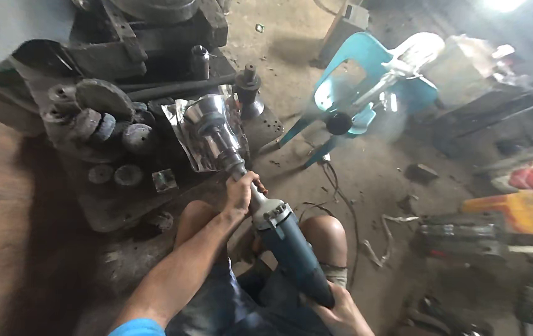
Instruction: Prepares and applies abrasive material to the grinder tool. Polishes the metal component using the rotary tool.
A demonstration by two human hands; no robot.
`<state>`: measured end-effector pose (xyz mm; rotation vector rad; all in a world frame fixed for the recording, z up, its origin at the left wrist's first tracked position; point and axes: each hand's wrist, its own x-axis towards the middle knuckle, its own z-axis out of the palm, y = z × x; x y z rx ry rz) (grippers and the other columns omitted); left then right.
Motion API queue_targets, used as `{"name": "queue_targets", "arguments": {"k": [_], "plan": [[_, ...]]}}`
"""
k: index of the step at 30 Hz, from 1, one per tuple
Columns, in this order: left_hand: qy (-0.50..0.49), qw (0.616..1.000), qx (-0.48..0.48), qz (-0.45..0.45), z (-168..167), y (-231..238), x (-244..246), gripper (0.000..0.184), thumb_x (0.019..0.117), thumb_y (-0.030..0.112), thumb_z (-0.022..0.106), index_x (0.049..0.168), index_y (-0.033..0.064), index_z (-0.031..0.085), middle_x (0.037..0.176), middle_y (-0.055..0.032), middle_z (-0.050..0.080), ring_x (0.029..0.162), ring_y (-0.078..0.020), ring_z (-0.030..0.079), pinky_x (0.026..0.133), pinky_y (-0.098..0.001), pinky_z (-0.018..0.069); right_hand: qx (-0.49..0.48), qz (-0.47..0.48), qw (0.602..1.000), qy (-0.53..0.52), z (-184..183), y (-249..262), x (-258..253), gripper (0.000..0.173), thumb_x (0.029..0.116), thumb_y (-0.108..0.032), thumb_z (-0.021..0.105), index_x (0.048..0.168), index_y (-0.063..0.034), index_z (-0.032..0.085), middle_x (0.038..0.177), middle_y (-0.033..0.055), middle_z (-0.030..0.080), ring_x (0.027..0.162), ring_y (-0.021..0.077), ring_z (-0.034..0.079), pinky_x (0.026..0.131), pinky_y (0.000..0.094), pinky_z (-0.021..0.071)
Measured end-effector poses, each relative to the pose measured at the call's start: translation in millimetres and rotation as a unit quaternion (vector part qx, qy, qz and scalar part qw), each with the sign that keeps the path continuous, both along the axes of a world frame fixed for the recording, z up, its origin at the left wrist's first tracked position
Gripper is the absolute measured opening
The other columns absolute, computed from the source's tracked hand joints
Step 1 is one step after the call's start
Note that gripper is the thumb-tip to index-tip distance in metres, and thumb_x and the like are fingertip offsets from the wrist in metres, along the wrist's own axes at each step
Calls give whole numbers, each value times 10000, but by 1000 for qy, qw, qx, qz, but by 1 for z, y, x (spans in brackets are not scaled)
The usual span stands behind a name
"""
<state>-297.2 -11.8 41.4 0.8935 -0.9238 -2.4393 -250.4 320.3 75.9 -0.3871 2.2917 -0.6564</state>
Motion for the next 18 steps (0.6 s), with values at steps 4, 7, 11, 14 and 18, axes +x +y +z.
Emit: {"name": "queue_targets", "arguments": {"k": [4,7,11,14,18], "plan": [[-46,998,-7,-38,8,7,-17,130,902,99,642,1012,58,587,702,-98,629,568,-222,644,559,-398,591,-28,-47,998,-41,3,3,-3,372,827,-428,811,991,-101,744,829,44,744,742,167,726,740,446,625],[-77,995,-6,-60,6,9,-29,199,881,118,678,1057,72,600,737,-94,644,580,-216,651,553,-391,593,-52,-65,995,-54,4,4,-5,333,840,-393,806,976,-95,742,803,47,741,701,176,722,695,431,631],[-68,997,-6,-45,5,10,-28,164,899,115,667,1031,50,594,711,-111,644,565,-233,657,548,-403,600,-60,-62,995,-48,1,5,-4,320,843,-382,808,955,-91,738,775,44,735,664,168,715,666,419,631],[-44,999,-13,-27,4,7,-15,86,930,92,629,981,34,590,690,-107,635,562,-228,648,566,-401,601,-30,-27,999,-9,-1,6,0,345,837,-413,810,987,-108,750,832,26,749,769,138,729,766,424,623],[2,1000,-23,-11,-10,2,3,64,953,83,553,903,43,558,644,-80,603,553,-222,625,600,-416,594,3,16,999,41,1,1,7,400,844,-428,796,1055,-90,751,904,68,764,882,194,743,856,499,597]]}}
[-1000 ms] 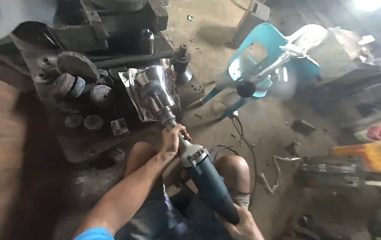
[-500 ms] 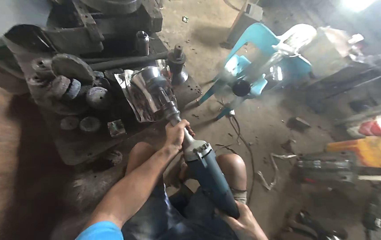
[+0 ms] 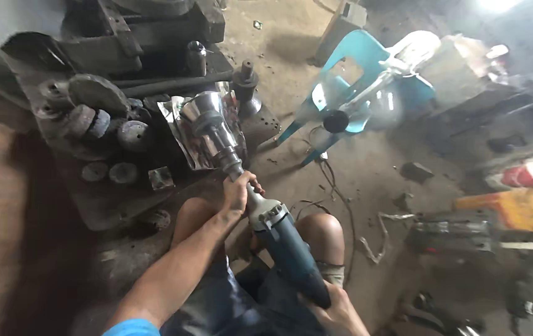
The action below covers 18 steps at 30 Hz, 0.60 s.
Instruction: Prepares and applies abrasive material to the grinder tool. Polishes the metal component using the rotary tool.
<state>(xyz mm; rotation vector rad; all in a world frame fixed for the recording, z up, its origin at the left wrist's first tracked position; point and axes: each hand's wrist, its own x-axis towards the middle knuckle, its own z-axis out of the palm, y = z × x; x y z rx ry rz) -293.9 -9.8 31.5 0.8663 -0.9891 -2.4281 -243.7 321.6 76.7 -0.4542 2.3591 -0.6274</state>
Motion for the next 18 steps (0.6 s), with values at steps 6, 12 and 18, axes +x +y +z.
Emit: {"name": "queue_targets", "arguments": {"k": [6,12,18], "plan": [[43,999,8,5,-12,-4,10,96,943,104,503,854,71,519,612,-64,567,547,-216,614,604,-410,584,13,12,1000,17,-1,-2,3,411,847,-442,794,1071,-100,748,899,63,767,874,190,748,844,493,602],[2,1000,9,-4,6,3,-2,36,923,80,571,908,62,543,634,-73,579,538,-215,612,579,-411,589,-4,-18,1000,-19,0,2,0,406,835,-460,797,1042,-113,751,905,34,762,883,152,736,862,457,602],[-62,997,13,-36,13,15,-27,136,885,103,660,1001,66,599,693,-86,629,553,-209,640,534,-377,584,-23,-78,993,-80,-1,10,-8,368,818,-444,818,975,-119,749,822,28,748,737,160,728,734,442,628]]}}
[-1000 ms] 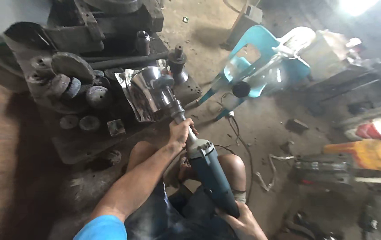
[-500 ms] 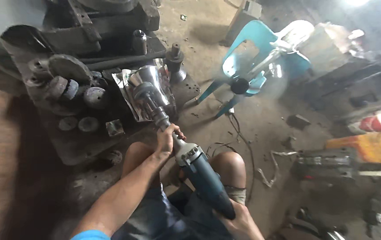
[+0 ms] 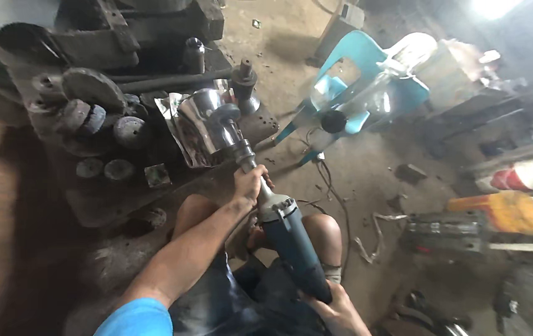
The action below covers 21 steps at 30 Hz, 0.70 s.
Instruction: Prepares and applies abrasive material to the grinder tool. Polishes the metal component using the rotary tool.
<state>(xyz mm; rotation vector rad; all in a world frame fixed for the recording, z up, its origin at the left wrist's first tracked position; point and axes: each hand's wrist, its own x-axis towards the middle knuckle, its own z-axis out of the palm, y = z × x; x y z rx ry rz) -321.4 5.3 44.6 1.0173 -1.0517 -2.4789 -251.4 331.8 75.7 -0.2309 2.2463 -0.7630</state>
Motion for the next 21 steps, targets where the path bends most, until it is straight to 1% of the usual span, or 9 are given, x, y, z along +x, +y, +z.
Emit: {"name": "queue_targets", "arguments": {"k": [2,5,7,9,11,12,14,17,21], "plan": [[-18,1000,3,-13,-1,1,-4,172,886,120,672,1035,68,605,721,-89,642,573,-210,650,542,-375,588,-16,-13,1000,-15,0,0,-1,355,825,-422,818,963,-102,744,783,45,739,670,182,718,677,442,631],[-15,1000,7,0,-1,1,-5,173,872,105,678,1021,53,607,709,-99,644,563,-221,651,531,-385,589,-32,-11,999,-10,1,0,0,326,841,-379,820,959,-86,740,771,55,736,645,184,712,657,431,632],[-9,1000,4,8,2,1,3,159,891,98,665,1026,45,599,706,-104,641,570,-228,657,546,-395,600,-23,4,1000,5,1,1,3,317,844,-374,819,966,-92,742,788,43,741,679,164,719,685,419,632],[14,1000,-7,17,-1,-1,14,94,911,101,632,975,42,597,681,-95,636,563,-222,651,561,-395,598,-2,30,999,29,2,1,5,330,845,-391,811,995,-104,747,837,28,750,765,136,728,764,413,626],[54,998,-11,35,-10,-4,25,56,935,86,581,909,37,581,650,-90,623,552,-222,638,580,-406,596,20,62,996,59,1,0,7,375,844,-424,803,1032,-104,752,893,42,761,862,155,737,846,459,608],[65,997,-8,42,-15,-5,31,71,950,83,558,893,42,566,647,-83,611,555,-220,633,587,-408,595,28,74,994,71,0,-1,8,393,841,-430,802,1048,-100,752,907,54,763,886,174,740,862,486,601],[75,995,3,58,-23,-8,40,83,943,78,526,867,50,544,630,-73,592,545,-216,622,582,-406,591,38,88,992,84,1,-3,9,411,837,-439,803,1058,-96,753,909,68,766,893,198,744,863,512,594],[82,994,16,68,-26,-10,44,86,932,68,510,849,50,528,611,-75,576,531,-220,615,573,-404,587,46,101,990,89,1,-6,11,423,839,-443,802,1073,-95,751,911,73,768,889,203,748,861,507,596],[77,995,22,59,-19,-8,37,60,944,50,536,885,38,537,637,-95,590,542,-234,621,576,-415,591,36,95,990,94,4,-6,12,406,849,-433,800,1054,-87,749,903,67,767,882,187,746,861,484,600]]}}
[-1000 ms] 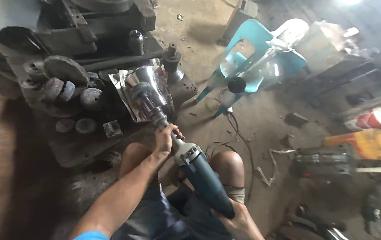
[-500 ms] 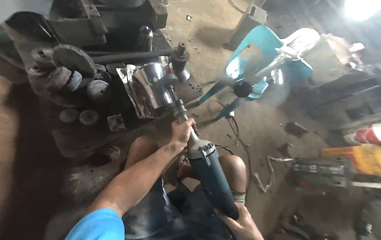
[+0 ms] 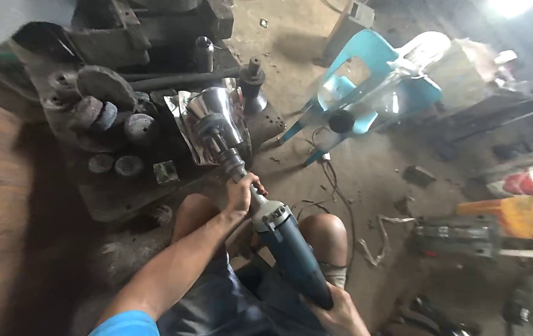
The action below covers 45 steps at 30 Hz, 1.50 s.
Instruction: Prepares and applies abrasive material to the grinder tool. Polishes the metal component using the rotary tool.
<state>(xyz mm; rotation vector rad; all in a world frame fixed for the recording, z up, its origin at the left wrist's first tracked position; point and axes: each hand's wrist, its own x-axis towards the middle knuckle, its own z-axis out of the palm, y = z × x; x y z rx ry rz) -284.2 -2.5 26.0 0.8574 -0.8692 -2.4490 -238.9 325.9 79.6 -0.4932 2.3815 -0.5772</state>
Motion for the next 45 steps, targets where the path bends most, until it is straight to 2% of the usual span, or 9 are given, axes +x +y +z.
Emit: {"name": "queue_targets", "arguments": {"k": [5,12,18,22,28,34,38,41,45], "plan": [[-26,999,-11,-25,13,9,-20,53,910,63,604,933,27,573,651,-108,610,532,-229,626,549,-403,589,-20,-49,998,-35,-4,9,-3,366,834,-422,809,1004,-104,749,880,35,756,852,147,733,841,445,608],[-81,994,-6,-71,14,15,-43,189,868,102,668,1039,70,593,717,-93,629,569,-216,642,539,-389,585,-32,-107,990,-85,-1,9,-9,342,827,-415,811,966,-111,743,799,34,739,699,163,720,706,431,629],[-52,998,-22,-35,15,11,-22,83,907,89,624,966,44,587,675,-94,622,547,-222,638,551,-403,596,-12,-68,996,-51,-5,10,-6,368,820,-449,810,978,-121,754,853,21,751,818,131,727,810,430,611],[-21,999,-33,-1,0,4,-1,70,947,92,552,902,41,567,645,-87,613,546,-228,633,581,-419,596,8,-14,1000,-24,-6,7,-5,419,837,-476,795,1039,-111,755,901,45,761,877,173,738,853,484,602],[-7,1000,-23,10,-3,-1,7,113,931,73,529,819,61,539,616,-78,589,531,-218,614,579,-410,587,-1,0,1000,-11,-5,2,-3,409,836,-454,804,1052,-111,752,901,46,764,878,168,742,854,475,604],[-16,999,-28,-18,9,8,-10,34,903,89,593,893,64,571,643,-81,607,532,-215,619,554,-397,579,-11,-39,999,-23,-6,8,-4,378,827,-441,810,1017,-120,754,890,19,762,863,129,736,846,434,611],[-40,998,-11,-43,15,13,-27,111,891,86,634,983,41,591,680,-103,631,554,-225,643,543,-393,587,-31,-64,997,-28,-1,10,-4,334,828,-396,824,974,-105,752,858,23,754,819,124,729,814,414,614],[-25,999,-3,-39,30,15,-32,121,927,55,633,1017,-6,582,688,-127,630,563,-238,654,557,-397,608,-57,-71,996,-19,1,15,-4,343,826,-365,832,985,-74,744,857,37,756,804,129,734,799,407,624],[34,998,-16,-46,57,19,-30,77,947,17,615,968,-33,562,653,-128,615,546,-235,648,569,-390,613,-101,-87,991,-5,11,18,2,358,852,-308,834,1046,-27,726,900,71,759,806,155,742,809,418,635]]}}
